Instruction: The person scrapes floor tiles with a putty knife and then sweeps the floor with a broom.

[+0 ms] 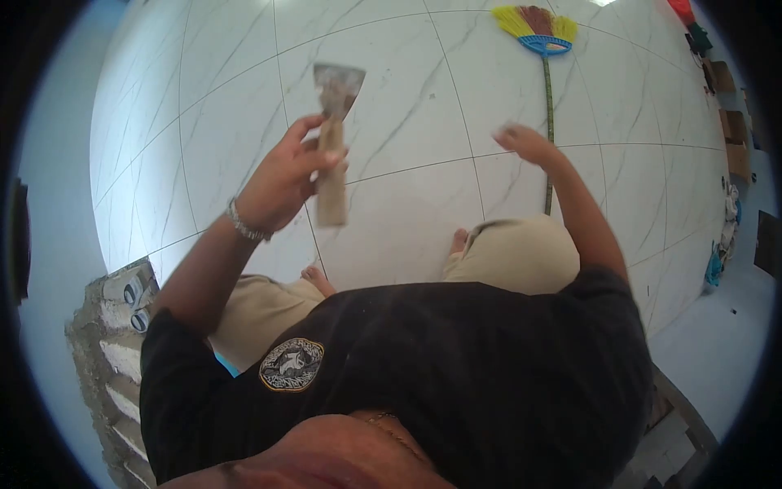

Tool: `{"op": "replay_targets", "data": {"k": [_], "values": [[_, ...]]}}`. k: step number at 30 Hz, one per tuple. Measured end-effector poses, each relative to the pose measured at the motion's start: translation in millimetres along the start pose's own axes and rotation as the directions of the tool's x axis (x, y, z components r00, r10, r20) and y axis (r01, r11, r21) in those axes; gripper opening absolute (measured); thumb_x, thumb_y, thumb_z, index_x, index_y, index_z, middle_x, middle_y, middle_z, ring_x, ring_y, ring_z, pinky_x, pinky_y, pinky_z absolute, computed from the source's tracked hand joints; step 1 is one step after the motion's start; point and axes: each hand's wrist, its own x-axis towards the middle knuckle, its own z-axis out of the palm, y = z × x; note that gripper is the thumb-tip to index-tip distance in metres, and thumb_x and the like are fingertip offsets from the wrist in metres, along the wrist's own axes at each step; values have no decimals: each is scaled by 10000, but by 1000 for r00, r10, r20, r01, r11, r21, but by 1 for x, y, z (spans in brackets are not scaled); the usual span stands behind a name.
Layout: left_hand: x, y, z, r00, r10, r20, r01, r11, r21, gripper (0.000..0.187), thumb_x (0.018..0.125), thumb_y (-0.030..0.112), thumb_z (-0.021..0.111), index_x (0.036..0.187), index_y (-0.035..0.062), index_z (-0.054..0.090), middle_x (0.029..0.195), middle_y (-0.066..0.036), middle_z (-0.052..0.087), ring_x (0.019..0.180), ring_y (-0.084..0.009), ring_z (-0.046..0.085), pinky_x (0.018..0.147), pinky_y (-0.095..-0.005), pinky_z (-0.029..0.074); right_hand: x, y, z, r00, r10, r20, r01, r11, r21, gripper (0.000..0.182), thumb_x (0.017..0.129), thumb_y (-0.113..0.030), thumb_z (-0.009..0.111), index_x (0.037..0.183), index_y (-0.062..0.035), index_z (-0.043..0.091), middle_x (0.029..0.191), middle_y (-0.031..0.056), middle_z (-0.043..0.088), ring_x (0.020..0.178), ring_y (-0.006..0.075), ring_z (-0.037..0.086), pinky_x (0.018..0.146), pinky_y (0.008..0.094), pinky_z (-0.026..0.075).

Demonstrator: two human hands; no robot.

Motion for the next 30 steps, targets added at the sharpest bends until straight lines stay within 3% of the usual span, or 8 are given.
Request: {"op": "replay_targets", "data": {"k": [2,5,7,12,15,16,18,30], "values": [[30,5,12,995,50,90,-53,998,23,733,874,259,649,1460,85,244,1224,-129,517,1127,-217,518,930,-421,462,-18,-80,-13,904,-333,266,-4,618,786,755,903,-504,525,1509,-166,226,1309,130,534,1144,202,539,958,433,430],[73,-11,27,979,-13,203,-12,993,120,745,879,325,628,1479,110,241,1286,-106,504,1185,-234,485,973,-447,422,-22,-157,8,877,-390,282,-157,322,934,808,911,-400,557,1530,-192,81,1232,136,546,1081,205,553,914,412,470],[102,-33,13,996,-40,82,23,980,198,716,885,327,616,1473,124,263,1266,-88,524,1159,-225,507,961,-438,425,9,-164,25,960,-261,103,53,529,847,846,907,-271,604,1511,-182,19,1127,142,541,941,236,578,856,455,512],[201,-143,-152,932,-122,-340,237,917,321,442,893,349,575,1284,147,535,1087,-68,647,935,-183,607,807,-407,475,92,-100,82,995,31,98,-55,966,253,699,849,-62,507,1466,-113,184,1019,206,566,799,295,616,786,451,536],[212,-259,-281,571,-127,-811,574,768,284,449,870,331,545,1151,-12,614,1083,-216,659,1023,-344,624,846,-475,490,115,-64,107,991,-53,-119,5,928,-371,676,830,-112,521,1454,-111,259,1140,384,549,1017,505,581,892,506,484],[197,-255,-272,574,-145,-806,576,771,271,449,870,331,545,1151,-12,614,1083,-216,659,1023,-344,624,846,-475,490,114,-58,110,993,-42,-110,-3,923,-385,676,830,-112,521,1454,-111,259,1140,384,549,1017,505,581,892,506,484],[143,-223,-242,265,-233,-936,783,618,68,714,807,308,567,1451,96,344,1520,-251,270,1398,-364,307,1077,-501,343,119,-39,118,993,-104,-55,81,945,-318,662,830,-118,525,1450,-105,291,1132,376,557,1052,483,577,900,496,485],[195,-229,-293,231,-331,-915,809,587,-8,1542,494,693,830,1487,185,-234,1477,-381,-221,1385,-562,-145,1090,-690,53,168,-103,86,999,16,-37,-30,914,-405,602,800,-32,422,1401,-53,438,1110,295,618,1010,425,612,875,451,485]]}}
